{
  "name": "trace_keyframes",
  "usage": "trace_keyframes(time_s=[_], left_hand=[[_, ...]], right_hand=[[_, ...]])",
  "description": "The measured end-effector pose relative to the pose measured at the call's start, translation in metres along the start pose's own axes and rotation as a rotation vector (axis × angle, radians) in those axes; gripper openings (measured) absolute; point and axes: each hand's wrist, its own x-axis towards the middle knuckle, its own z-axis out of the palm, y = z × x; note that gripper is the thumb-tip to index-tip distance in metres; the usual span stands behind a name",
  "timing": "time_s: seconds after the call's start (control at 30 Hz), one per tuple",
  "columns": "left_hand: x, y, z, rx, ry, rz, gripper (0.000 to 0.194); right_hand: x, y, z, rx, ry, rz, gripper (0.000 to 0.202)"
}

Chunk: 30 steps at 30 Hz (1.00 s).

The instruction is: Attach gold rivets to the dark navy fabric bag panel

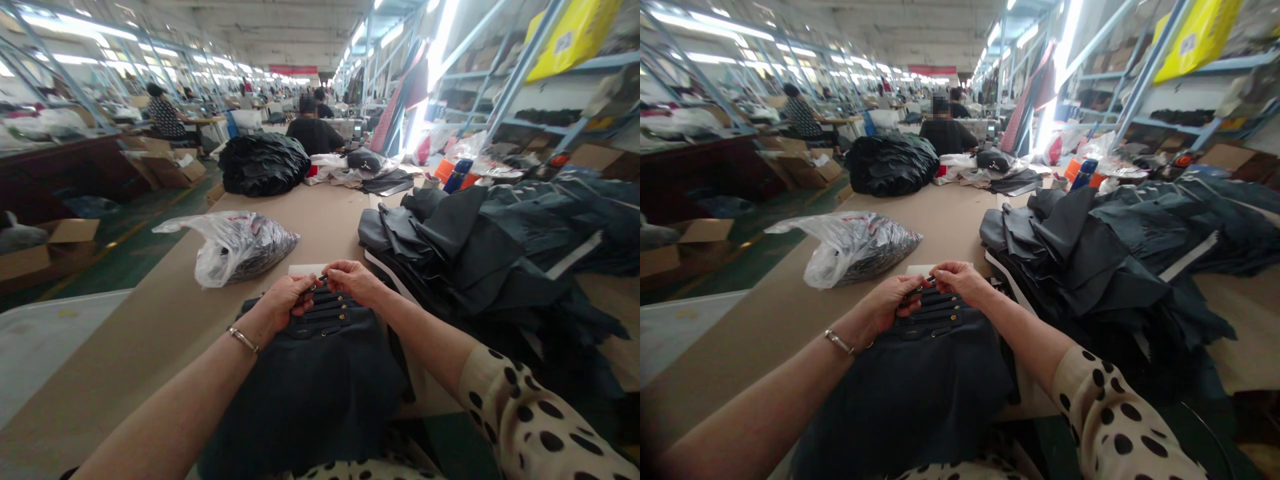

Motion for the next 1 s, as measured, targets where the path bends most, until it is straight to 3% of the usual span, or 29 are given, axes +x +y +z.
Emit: trace_keyframes(time_s=[0.23, 0.53, 0.67, 1.0], left_hand=[[0.012, 0.008, 0.005, 0.058, -0.098, -0.024, 0.029], [0.045, 0.011, 0.014, 0.493, 0.092, 0.084, 0.019], [0.066, 0.003, 0.014, 0.767, 0.158, 0.088, 0.023], [0.091, 0.000, 0.008, 1.113, 0.128, 0.029, 0.029]], right_hand=[[0.004, -0.002, -0.011, -0.129, -0.004, -0.019, 0.037], [0.025, 0.006, -0.038, -0.588, 0.133, 0.067, 0.014], [0.032, 0.016, -0.043, -0.869, 0.207, 0.063, 0.020], [0.039, 0.026, -0.049, -1.258, 0.160, 0.080, 0.022]])
